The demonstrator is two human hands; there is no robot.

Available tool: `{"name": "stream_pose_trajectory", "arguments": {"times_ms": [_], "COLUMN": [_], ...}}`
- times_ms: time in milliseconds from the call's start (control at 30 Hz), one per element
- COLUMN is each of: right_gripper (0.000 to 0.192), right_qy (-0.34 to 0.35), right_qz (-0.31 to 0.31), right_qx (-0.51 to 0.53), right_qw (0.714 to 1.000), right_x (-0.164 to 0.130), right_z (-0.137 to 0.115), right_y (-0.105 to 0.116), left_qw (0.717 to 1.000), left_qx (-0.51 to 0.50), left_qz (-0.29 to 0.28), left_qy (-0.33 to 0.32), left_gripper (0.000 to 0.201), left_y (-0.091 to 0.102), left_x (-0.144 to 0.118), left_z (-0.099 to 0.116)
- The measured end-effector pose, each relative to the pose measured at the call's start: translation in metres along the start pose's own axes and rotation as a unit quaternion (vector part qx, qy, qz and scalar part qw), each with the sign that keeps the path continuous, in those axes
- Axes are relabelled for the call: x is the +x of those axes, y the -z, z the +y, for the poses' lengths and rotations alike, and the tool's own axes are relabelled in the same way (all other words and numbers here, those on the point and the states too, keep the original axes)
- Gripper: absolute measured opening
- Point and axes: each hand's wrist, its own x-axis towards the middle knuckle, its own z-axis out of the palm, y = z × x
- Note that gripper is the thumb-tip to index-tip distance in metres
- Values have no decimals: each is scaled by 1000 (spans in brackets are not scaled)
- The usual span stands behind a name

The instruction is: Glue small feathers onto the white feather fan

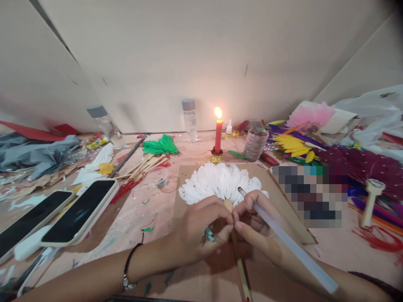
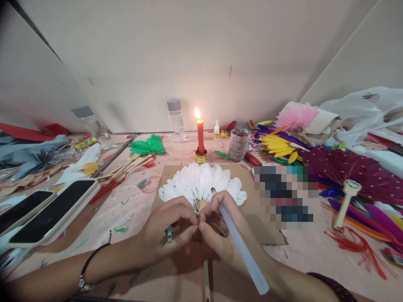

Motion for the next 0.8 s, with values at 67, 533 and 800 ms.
{"name": "stream_pose_trajectory", "arguments": {"times_ms": [67,533,800], "right_gripper": [43,27,34], "right_qy": [-6,-22,-20], "right_qz": [4,-34,-15], "right_qx": [0,16,13], "right_qw": [1000,999,1000], "right_x": [1,-10,-5], "right_z": [2,10,4], "right_y": [0,3,0], "left_qw": [1000,993,994], "left_qx": [1,80,97], "left_qz": [0,-15,-9], "left_qy": [-15,-80,-59], "left_gripper": [4,9,9], "left_y": [0,-4,-2], "left_x": [1,-6,-6], "left_z": [-1,-2,-3]}}
